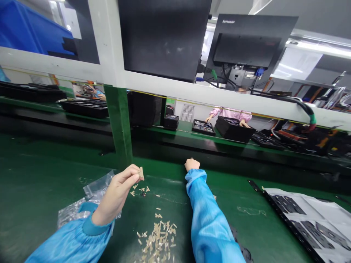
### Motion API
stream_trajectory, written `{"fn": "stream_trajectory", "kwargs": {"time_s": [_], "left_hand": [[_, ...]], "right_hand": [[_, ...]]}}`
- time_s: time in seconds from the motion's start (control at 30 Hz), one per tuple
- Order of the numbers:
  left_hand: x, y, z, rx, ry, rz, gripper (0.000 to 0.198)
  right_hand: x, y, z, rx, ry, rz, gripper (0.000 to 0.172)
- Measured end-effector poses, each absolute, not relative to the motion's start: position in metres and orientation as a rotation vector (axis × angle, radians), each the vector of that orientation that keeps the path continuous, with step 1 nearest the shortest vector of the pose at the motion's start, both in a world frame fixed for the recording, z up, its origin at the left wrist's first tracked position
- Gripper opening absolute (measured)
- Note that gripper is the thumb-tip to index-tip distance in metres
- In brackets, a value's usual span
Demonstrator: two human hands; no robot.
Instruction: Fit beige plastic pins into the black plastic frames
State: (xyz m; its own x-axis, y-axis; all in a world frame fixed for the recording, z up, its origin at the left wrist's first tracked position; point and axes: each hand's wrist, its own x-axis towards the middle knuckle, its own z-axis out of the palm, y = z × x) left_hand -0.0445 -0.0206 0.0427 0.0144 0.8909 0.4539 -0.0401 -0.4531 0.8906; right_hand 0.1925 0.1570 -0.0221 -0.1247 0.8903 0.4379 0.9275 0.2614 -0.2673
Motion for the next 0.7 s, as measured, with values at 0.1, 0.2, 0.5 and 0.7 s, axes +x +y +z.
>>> {"fn": "stream_trajectory", "kwargs": {"time_s": [0.1,0.2,0.5,0.7], "left_hand": [[-0.043,-0.023,0.043,1.54,0.921,1.534,0.02],[-0.043,-0.023,0.044,1.56,0.95,1.521,0.02],[-0.032,-0.009,0.027,1.724,1.22,1.163,0.022],[-0.02,-0.013,0.025,1.872,1.106,1.105,0.024]], "right_hand": [[0.188,0.162,-0.017,-1.843,-1.928,0.16,0.029],[0.177,0.162,-0.007,-1.861,-1.864,0.401,0.027],[0.131,0.064,0.006,-1.309,-1.644,0.845,0.029],[0.134,0.018,0.017,-1.046,-1.481,0.835,0.025]]}}
